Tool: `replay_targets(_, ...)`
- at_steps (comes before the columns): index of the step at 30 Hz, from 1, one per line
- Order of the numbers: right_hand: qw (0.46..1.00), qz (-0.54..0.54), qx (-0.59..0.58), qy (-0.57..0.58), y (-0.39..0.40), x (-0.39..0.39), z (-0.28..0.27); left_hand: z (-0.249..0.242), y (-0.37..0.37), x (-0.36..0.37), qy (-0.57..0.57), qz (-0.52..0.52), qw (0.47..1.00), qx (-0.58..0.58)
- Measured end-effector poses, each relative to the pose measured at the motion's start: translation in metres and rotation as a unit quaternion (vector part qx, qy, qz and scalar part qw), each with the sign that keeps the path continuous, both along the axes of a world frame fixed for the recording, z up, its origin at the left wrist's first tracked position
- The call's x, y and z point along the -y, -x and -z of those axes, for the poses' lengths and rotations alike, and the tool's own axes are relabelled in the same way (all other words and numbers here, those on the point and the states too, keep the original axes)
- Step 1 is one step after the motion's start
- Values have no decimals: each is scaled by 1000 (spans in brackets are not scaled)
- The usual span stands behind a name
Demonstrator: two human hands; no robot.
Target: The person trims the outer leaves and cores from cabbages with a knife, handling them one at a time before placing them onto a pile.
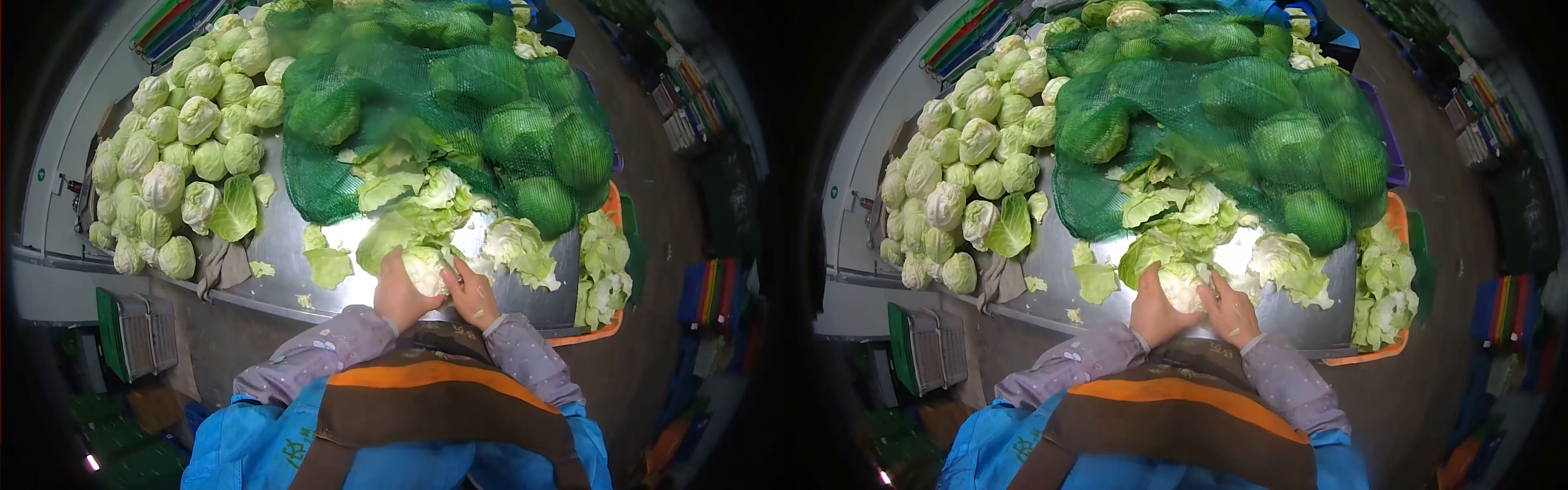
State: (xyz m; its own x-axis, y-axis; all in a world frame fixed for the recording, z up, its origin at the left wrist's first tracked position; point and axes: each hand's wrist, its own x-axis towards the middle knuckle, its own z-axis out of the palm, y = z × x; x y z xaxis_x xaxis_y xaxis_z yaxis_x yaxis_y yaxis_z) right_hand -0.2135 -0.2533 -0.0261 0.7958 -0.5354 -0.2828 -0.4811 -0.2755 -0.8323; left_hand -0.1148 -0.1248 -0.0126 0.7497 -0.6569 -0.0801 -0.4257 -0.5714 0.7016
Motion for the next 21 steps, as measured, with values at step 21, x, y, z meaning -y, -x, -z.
replay_targets(21,982,-129,-39,130,-29,-9,-49,-25,-18,-25,-83,78,993,-9)
